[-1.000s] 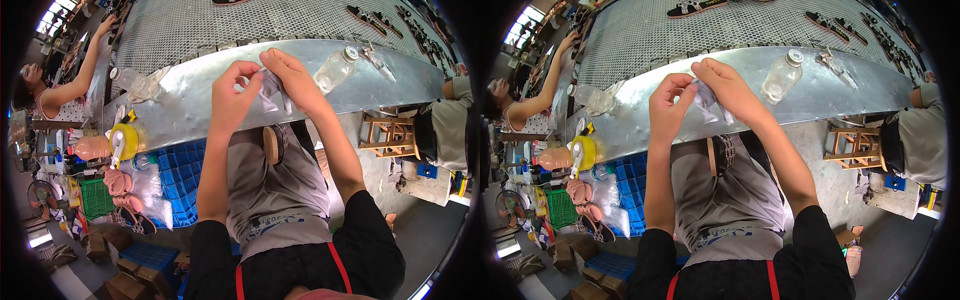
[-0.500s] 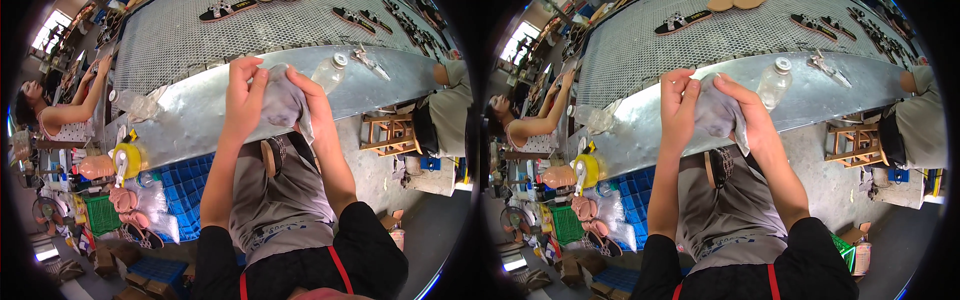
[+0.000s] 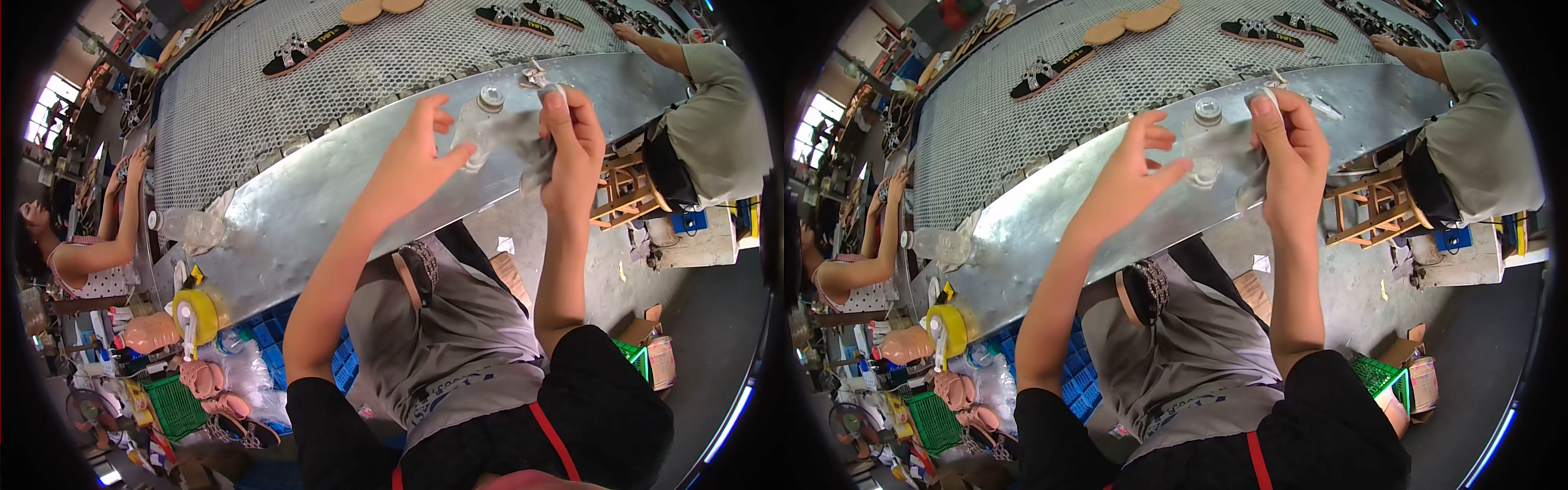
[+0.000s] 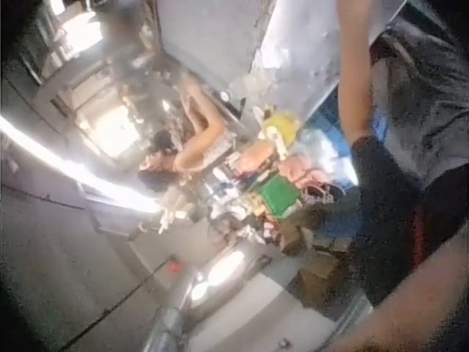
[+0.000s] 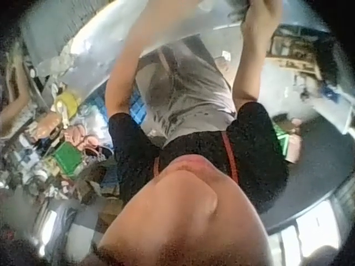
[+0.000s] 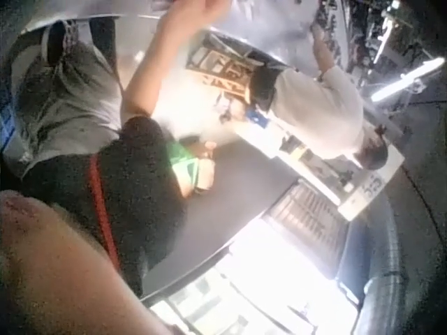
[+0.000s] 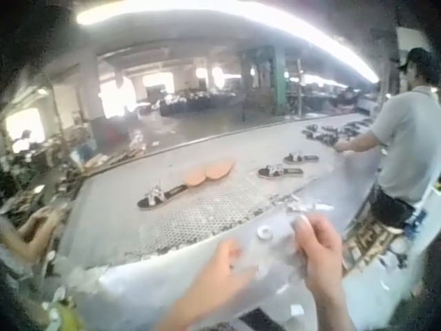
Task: The recorder cleans and inspects sandals at a factory station, using a cloth and liquid.
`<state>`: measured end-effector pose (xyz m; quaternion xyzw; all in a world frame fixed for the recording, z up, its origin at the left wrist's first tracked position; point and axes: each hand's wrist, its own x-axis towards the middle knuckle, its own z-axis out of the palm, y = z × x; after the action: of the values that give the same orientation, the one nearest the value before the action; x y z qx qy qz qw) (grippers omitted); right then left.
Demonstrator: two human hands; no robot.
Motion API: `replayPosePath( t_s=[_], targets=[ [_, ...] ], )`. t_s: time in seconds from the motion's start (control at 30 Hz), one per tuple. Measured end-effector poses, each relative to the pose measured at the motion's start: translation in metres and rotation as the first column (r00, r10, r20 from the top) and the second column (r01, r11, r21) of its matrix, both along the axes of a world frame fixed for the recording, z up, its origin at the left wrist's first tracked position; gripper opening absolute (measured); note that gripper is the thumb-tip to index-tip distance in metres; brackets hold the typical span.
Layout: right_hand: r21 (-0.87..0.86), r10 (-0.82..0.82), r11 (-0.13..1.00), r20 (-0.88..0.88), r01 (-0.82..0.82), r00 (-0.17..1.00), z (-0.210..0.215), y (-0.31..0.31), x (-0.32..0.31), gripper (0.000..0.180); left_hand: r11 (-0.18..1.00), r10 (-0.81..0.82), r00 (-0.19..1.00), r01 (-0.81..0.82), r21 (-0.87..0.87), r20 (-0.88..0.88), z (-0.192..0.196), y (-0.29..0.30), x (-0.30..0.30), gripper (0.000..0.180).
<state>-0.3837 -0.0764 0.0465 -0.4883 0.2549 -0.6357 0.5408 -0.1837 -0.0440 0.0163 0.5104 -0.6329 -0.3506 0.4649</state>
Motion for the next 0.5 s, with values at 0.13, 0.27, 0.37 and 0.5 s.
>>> replayPosePath(
  t_s=[0.13,0.27,0.37,0.5],
  targets=[
    [-0.254,-0.342,0.937,-0.547,0.238,0.764,-0.013,-0.022,-0.001,0.02,0.986,-0.159,0.985,0.156,0.055,0.067,-0.03,-0.042,0.0,0.095],
    [-0.366,-0.342,0.92,-0.578,0.139,0.741,-0.028,-0.028,-0.006,0.019,0.945,-0.315,0.949,0.315,0.094,-0.017,-0.046,-0.063,-0.011,0.09],
    [-0.369,-0.367,0.914,-0.568,0.172,0.737,-0.022,-0.02,-0.02,0.018,0.951,-0.306,0.945,0.31,-0.015,0.114,-0.035,-0.059,-0.013,0.084],
    [-0.24,-0.301,0.95,-0.542,0.199,0.784,-0.036,-0.001,-0.035,0.024,0.915,-0.398,0.896,0.374,0.15,0.195,-0.006,-0.045,-0.007,0.078]
  ],
)
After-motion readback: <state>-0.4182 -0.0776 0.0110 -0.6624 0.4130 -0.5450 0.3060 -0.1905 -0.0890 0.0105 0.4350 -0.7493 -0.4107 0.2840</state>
